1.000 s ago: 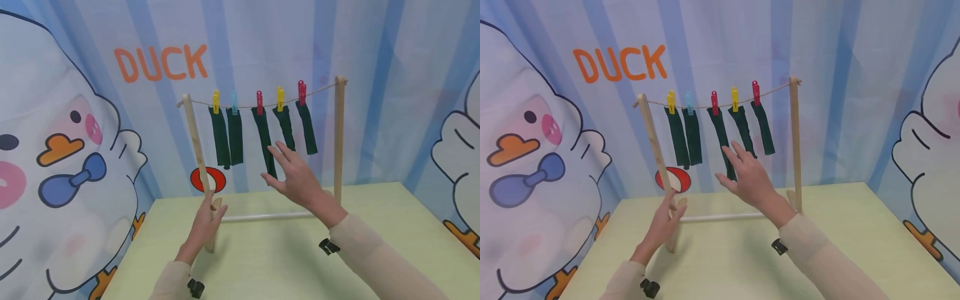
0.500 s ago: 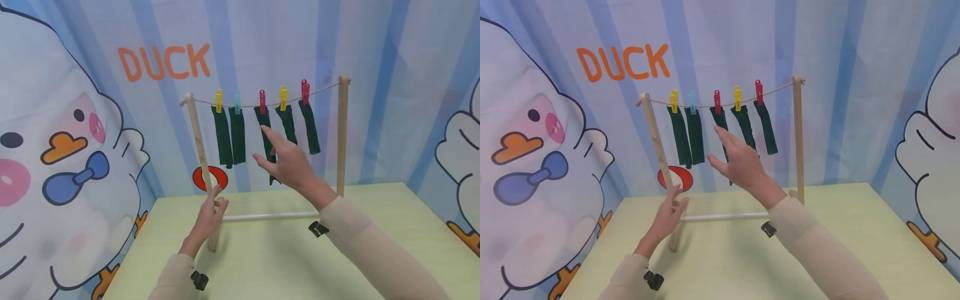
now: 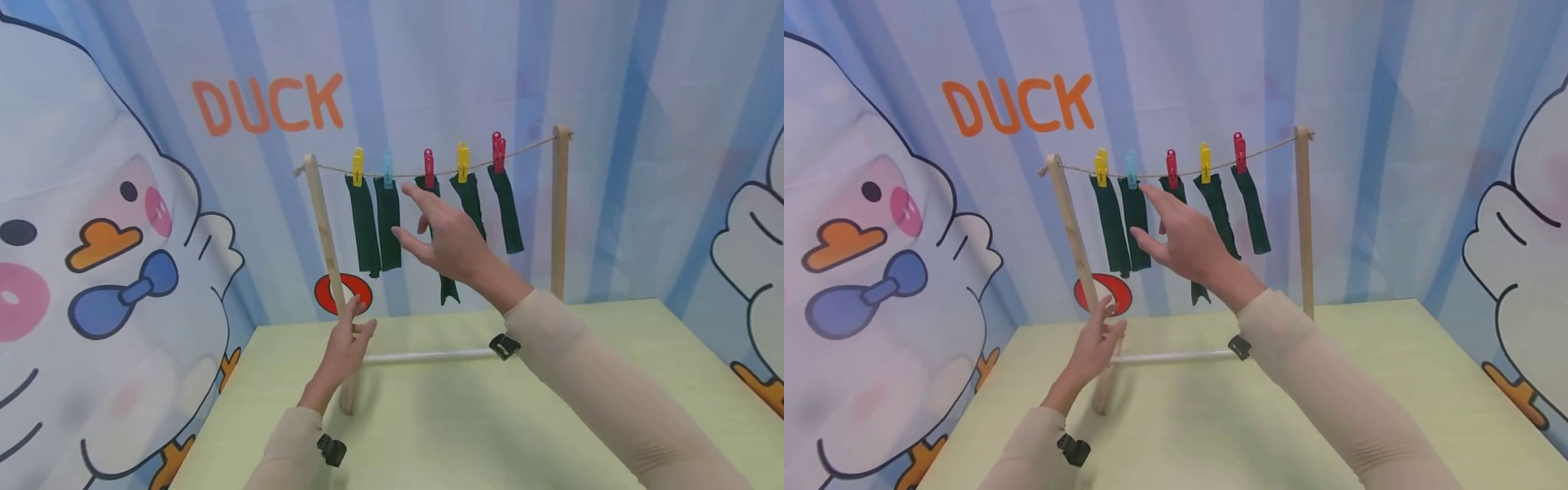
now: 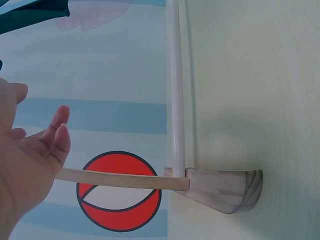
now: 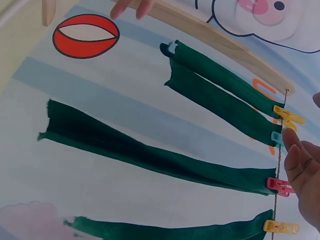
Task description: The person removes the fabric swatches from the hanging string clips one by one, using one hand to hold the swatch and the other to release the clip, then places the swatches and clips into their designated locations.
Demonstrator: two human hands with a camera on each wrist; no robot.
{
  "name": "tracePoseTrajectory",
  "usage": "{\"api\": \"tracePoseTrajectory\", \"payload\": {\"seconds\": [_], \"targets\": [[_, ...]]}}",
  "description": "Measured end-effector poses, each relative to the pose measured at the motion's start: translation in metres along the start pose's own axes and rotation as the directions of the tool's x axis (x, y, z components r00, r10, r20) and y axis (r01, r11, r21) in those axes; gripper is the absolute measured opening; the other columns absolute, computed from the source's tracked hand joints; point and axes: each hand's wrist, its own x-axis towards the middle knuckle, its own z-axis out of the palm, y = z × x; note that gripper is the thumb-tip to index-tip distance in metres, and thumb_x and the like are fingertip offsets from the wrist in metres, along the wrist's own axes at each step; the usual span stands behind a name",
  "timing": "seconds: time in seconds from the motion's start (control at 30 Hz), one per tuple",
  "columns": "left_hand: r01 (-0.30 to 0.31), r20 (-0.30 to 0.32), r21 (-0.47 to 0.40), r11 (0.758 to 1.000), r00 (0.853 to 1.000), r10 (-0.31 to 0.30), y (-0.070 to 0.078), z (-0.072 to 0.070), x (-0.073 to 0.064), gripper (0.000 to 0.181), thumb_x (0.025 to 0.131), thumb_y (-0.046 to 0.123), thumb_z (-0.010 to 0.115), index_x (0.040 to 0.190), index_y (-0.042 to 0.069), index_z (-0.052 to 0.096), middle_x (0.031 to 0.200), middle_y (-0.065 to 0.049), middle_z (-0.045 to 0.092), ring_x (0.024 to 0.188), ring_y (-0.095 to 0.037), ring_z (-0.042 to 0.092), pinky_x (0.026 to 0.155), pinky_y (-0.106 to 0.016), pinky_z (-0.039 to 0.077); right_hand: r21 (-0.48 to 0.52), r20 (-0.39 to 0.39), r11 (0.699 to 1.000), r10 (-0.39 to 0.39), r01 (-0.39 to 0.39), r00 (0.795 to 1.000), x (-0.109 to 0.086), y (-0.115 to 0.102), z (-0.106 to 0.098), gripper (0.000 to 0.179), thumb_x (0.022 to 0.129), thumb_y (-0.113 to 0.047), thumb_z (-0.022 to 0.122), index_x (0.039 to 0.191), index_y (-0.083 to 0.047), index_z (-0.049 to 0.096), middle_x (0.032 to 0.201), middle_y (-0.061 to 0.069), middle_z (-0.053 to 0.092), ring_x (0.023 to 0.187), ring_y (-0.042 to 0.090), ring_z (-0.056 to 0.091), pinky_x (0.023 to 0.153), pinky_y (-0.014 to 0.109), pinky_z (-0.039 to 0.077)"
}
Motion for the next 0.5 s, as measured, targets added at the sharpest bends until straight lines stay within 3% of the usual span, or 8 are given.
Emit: {"api": "tracePoseTrajectory", "payload": {"seconds": [0.33,0.5], "targets": [[0.05,0.015,-0.038,0.998,0.999,-0.049,0.013,-0.003,0.013,0.068,0.103,0.035,0.057,0.158,0.015,0.022,0.155,-0.012,0.04,0.105,-0.025,0.065,0.093,-0.045,0.054,0.008,-0.008,1.0,-0.004,0.004,1.0,0.031,0.001,0.005,0.054,0.093,-0.018,0.072,0.138,0.005,0.054,0.14,0.02,0.055,0.073,0.018,0.062,0.064,0.025,0.053],[0.085,0.054,-0.128,0.988,0.995,-0.079,0.024,-0.007,0.024,0.072,0.103,0.037,0.056,0.159,0.012,0.018,0.157,-0.014,0.036,0.103,-0.028,0.067,0.092,-0.047,0.053,0.012,-0.018,1.0,0.019,-0.019,1.0,0.045,0.0,0.006,0.052,0.094,-0.017,0.07,0.139,0.004,0.053,0.149,0.019,0.047,0.076,0.017,0.063,0.068,0.027,0.055]]}}
